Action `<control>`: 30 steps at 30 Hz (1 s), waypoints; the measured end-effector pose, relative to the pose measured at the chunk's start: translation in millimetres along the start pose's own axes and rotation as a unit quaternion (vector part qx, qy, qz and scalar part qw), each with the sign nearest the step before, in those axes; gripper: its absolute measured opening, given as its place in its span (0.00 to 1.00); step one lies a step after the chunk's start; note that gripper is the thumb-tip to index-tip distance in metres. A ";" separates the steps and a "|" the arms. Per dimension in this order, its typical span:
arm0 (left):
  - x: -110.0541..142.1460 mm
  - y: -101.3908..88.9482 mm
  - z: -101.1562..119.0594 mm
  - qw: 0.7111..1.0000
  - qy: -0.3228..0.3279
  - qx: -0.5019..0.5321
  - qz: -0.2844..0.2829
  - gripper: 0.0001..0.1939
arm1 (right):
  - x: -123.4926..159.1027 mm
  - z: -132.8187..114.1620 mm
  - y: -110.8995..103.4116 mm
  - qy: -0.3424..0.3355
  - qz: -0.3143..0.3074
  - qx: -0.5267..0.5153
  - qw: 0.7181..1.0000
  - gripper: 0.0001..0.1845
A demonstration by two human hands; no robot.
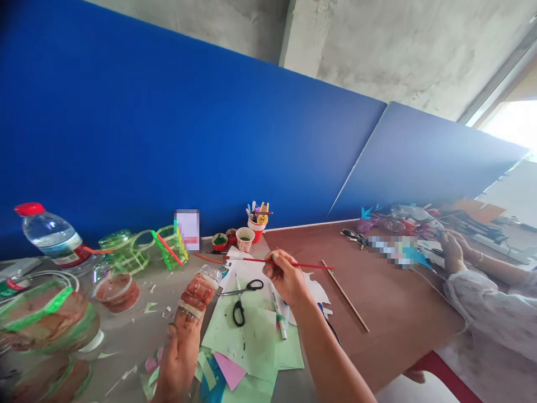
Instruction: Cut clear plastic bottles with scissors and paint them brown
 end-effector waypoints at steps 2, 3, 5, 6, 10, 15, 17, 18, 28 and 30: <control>0.3 2.8 -2.0 1.000 -0.011 0.003 0.016 0.31 | 16.8 13.2 0.8 0.001 0.001 -0.033 0.999 0.11; 0.7 4.9 -0.8 1.000 -0.010 0.006 0.022 0.33 | 21.7 18.6 2.3 -0.003 -0.001 -0.040 0.999 0.12; 1.5 11.3 5.9 1.000 0.007 0.014 0.017 0.37 | 26.0 26.9 5.4 -0.014 -0.003 -0.048 0.999 0.12; 1.9 15.2 9.6 1.000 0.014 0.016 0.004 0.37 | 26.5 29.9 6.5 -0.022 -0.002 -0.049 0.999 0.12; 2.6 21.1 17.1 1.000 0.012 0.014 -0.021 0.36 | 26.9 39.8 6.6 -0.037 0.010 -0.026 0.999 0.13; 2.9 17.0 16.2 1.000 0.006 0.020 0.008 0.34 | 33.6 49.5 5.7 -0.021 0.000 -0.032 0.999 0.13; 3.4 21.1 18.4 1.000 0.013 0.025 -0.005 0.35 | 36.9 52.1 6.6 -0.011 -0.007 -0.023 1.000 0.14; 3.7 23.8 20.1 0.999 0.017 0.027 -0.014 0.35 | 38.4 53.2 7.2 -0.006 -0.009 -0.016 1.000 0.14; 4.7 22.7 19.5 0.995 0.062 -0.047 -0.061 0.34 | 45.8 55.0 12.2 0.005 -0.009 0.025 1.000 0.15; 4.8 18.8 15.5 0.993 0.076 -0.063 -0.069 0.33 | 46.3 54.5 12.2 0.004 -0.008 0.030 1.000 0.14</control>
Point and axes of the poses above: each hand's wrist, its own x-axis away from the middle knuckle, its own y-axis out of the palm, z = x × y, the point moved 6 cm from there along -x, towards the middle knuckle, and after that the axes turned 3 degrees about -x, right-handed, at the moved point
